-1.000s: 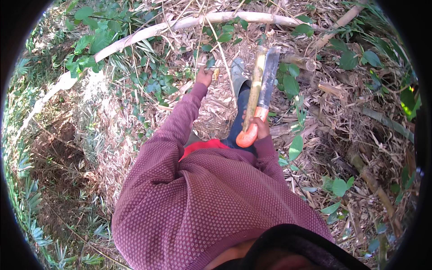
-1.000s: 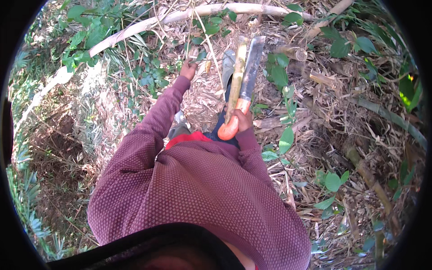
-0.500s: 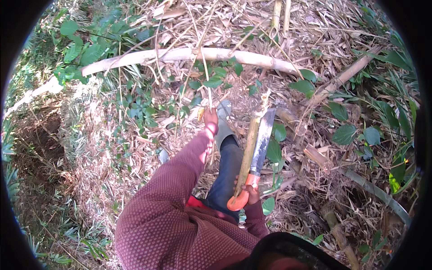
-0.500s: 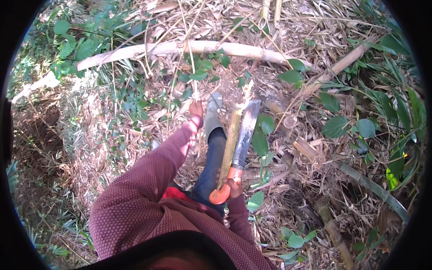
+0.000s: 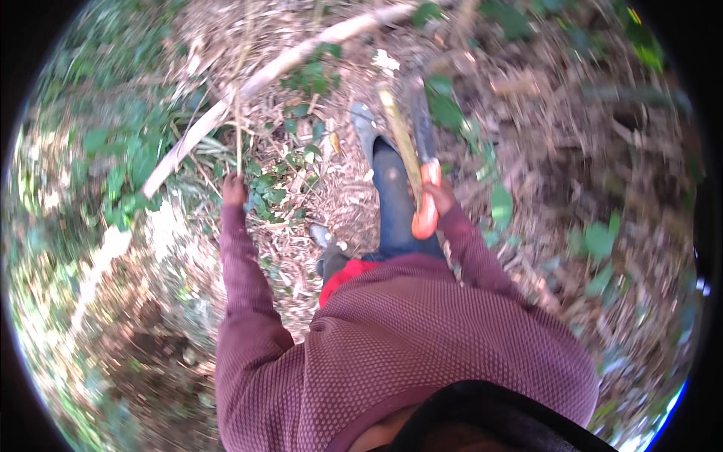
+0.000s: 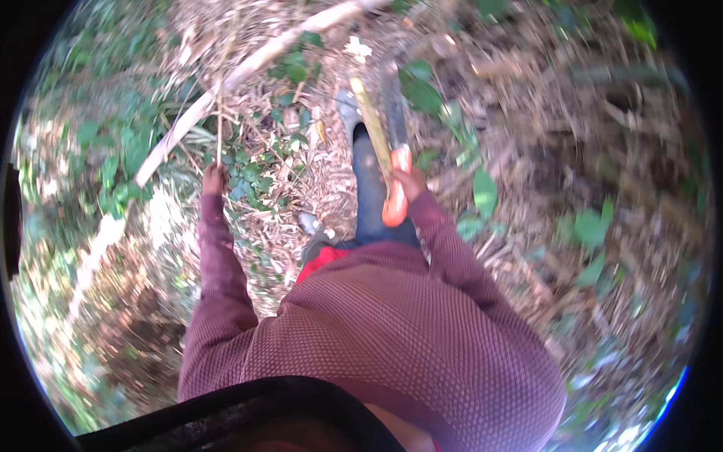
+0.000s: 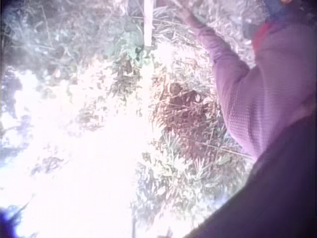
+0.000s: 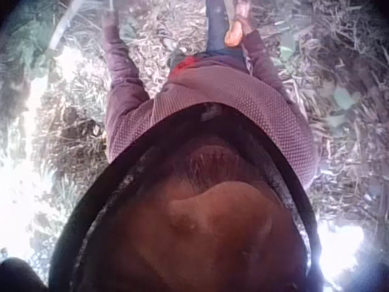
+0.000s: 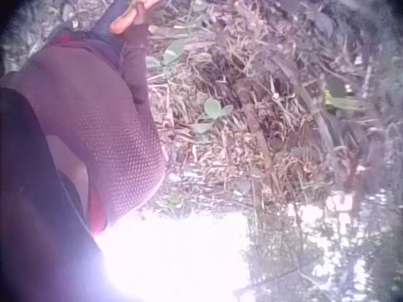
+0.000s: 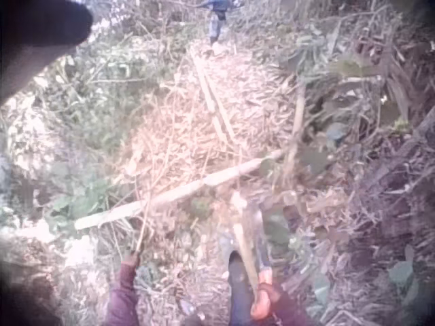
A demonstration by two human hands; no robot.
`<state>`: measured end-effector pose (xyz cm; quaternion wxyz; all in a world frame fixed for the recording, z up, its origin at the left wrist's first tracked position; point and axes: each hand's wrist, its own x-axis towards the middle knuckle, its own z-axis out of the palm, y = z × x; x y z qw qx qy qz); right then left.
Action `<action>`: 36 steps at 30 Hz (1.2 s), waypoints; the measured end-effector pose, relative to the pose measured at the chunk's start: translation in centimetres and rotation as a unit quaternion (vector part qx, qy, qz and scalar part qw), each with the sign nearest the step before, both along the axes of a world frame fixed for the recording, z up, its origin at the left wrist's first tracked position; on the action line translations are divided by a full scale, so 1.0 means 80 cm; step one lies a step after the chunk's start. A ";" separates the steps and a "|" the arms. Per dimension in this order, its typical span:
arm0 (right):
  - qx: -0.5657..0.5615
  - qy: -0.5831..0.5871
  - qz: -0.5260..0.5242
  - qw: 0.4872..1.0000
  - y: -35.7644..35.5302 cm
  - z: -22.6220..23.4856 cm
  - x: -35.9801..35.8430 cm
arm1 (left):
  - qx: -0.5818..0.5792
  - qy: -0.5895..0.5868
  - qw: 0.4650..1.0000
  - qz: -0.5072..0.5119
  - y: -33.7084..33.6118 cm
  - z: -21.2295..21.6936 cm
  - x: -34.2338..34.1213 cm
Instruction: The person uses a machete to cut long, thin sticks into smaller pieces. They hold the sticks with their left hand and repeatedly strike them with the machete in their right hand, dropping the cut pieces onto the ground.
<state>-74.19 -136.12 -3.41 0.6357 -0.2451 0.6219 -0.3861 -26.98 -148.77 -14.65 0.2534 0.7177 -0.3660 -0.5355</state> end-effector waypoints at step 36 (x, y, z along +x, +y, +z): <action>0.311 0.342 -0.252 0.850 0.704 -0.037 0.034 | -0.468 -0.249 0.804 -0.268 0.009 0.265 -0.133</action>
